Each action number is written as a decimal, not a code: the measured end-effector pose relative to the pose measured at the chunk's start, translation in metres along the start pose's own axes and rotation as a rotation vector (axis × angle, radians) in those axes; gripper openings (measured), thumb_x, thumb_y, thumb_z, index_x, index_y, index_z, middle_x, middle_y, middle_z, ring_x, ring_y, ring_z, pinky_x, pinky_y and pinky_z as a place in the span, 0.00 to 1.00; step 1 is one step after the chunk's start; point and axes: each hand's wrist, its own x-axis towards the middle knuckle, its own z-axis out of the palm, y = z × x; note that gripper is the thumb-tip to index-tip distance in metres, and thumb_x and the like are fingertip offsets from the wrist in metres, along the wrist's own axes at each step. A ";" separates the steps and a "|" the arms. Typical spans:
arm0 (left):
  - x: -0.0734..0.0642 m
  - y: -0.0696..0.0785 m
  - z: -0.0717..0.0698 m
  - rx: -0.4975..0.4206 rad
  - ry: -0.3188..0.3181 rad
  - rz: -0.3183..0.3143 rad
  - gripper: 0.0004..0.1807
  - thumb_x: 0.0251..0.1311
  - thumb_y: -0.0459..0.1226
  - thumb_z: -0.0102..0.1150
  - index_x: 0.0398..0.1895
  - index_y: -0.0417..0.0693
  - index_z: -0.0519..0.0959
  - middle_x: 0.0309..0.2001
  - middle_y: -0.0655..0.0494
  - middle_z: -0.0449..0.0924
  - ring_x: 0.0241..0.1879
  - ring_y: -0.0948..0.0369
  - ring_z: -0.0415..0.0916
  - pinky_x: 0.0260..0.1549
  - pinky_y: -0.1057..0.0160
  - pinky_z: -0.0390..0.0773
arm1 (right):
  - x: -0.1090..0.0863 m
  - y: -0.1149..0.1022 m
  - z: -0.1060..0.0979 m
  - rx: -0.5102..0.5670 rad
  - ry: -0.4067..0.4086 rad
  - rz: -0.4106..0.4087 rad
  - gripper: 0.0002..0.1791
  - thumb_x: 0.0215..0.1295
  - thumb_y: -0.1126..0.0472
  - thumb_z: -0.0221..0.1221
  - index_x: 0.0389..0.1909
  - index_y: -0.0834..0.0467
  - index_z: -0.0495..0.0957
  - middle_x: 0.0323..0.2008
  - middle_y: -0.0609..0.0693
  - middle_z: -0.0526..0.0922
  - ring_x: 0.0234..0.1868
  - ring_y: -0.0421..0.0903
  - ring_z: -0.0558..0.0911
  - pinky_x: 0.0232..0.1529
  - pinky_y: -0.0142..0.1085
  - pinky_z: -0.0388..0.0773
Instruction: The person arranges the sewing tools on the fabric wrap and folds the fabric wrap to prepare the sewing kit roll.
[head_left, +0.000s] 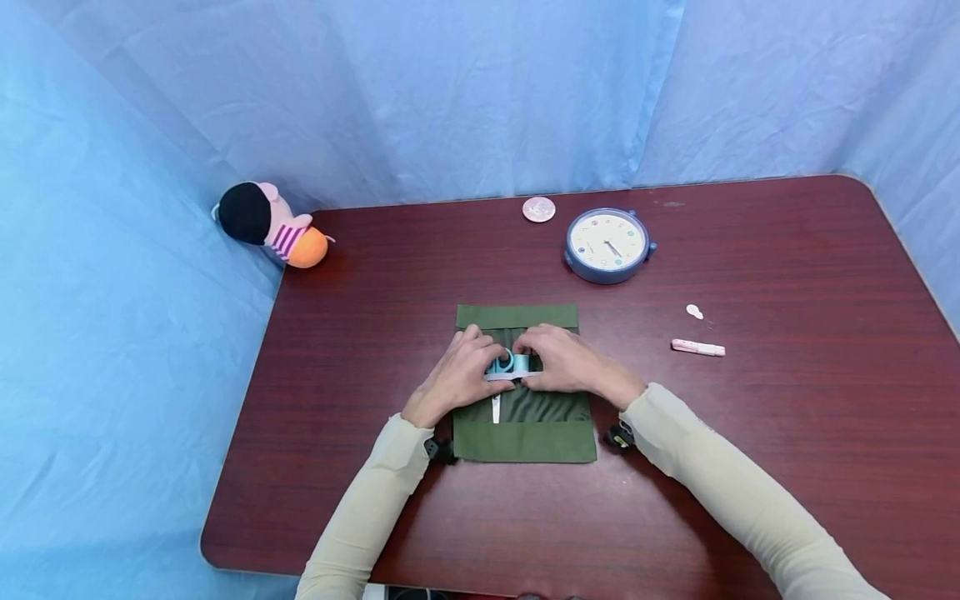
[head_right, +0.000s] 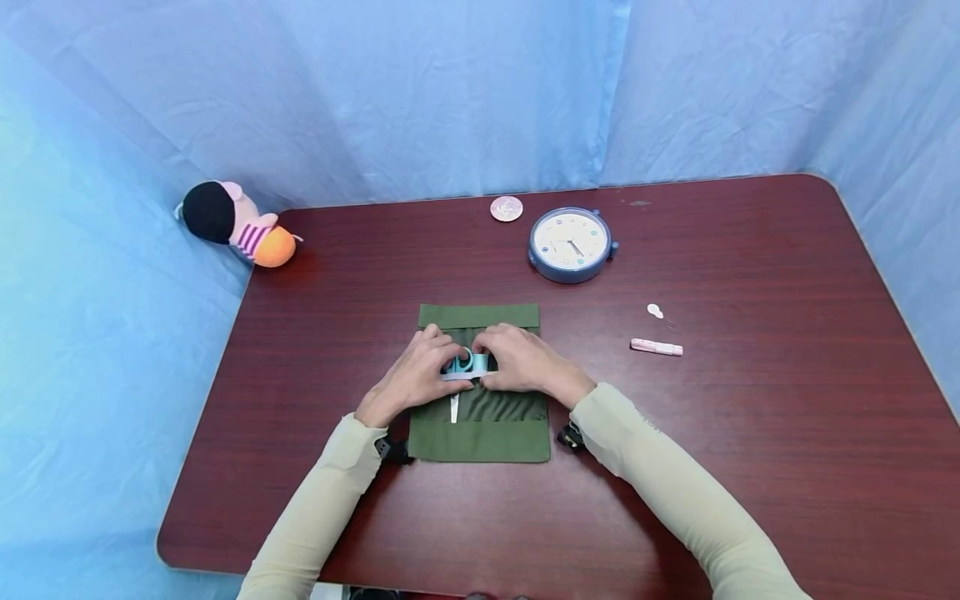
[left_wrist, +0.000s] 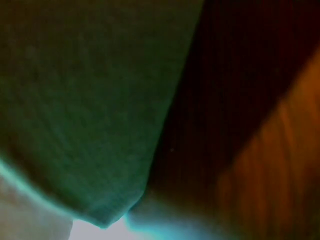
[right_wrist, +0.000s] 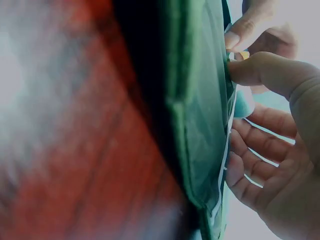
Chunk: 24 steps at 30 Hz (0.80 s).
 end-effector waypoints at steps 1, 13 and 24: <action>0.000 0.000 0.000 0.001 -0.003 0.000 0.19 0.51 0.51 0.75 0.39 0.48 0.86 0.36 0.55 0.85 0.39 0.57 0.68 0.42 0.57 0.69 | 0.000 0.001 0.001 -0.004 0.005 -0.005 0.19 0.51 0.58 0.68 0.46 0.57 0.82 0.42 0.50 0.84 0.42 0.46 0.79 0.44 0.42 0.78; 0.001 0.000 0.000 0.007 -0.032 -0.015 0.20 0.52 0.52 0.74 0.40 0.48 0.87 0.34 0.56 0.84 0.38 0.57 0.67 0.41 0.58 0.68 | 0.000 0.003 0.004 0.000 0.019 -0.040 0.19 0.48 0.60 0.67 0.44 0.57 0.83 0.41 0.49 0.84 0.40 0.43 0.78 0.44 0.39 0.77; 0.001 0.001 -0.001 0.022 -0.048 -0.022 0.20 0.52 0.53 0.74 0.39 0.48 0.87 0.35 0.56 0.84 0.39 0.57 0.67 0.42 0.58 0.68 | 0.002 0.009 0.004 0.074 0.018 -0.102 0.16 0.45 0.61 0.68 0.40 0.55 0.85 0.35 0.46 0.82 0.35 0.40 0.76 0.39 0.34 0.75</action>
